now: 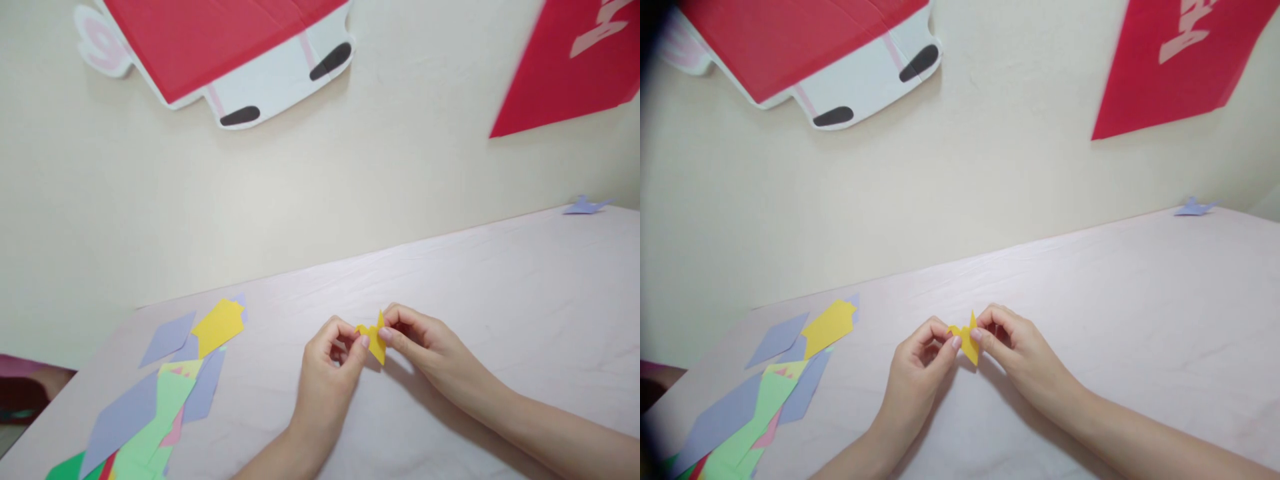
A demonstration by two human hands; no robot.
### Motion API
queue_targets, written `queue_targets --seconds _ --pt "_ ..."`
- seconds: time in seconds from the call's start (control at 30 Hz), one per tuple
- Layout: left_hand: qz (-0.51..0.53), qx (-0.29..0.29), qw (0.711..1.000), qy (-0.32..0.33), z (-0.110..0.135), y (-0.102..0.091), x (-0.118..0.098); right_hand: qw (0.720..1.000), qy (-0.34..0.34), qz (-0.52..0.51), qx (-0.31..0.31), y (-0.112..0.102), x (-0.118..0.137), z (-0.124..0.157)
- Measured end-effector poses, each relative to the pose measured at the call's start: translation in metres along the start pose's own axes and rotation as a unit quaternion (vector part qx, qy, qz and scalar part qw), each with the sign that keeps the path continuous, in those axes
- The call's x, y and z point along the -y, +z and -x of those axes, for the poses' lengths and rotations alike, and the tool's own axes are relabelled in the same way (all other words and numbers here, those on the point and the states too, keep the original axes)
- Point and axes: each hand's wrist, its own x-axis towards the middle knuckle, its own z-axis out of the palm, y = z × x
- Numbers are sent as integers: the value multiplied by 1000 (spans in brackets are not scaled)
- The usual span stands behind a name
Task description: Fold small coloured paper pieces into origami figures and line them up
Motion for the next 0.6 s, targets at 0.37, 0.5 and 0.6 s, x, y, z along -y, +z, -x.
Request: queue_targets --seconds 0.37,0.5,0.6 --pt "85 30 996 -17 1 3 -4 999 14 -41 20 0 4 0" --pt "128 15 991 -45 -1 0 -5 997 -45 -61 12 1 0 2" --pt "143 11 987 -69 -2 0 -4 993 -113 -8 16 -1 1 3"
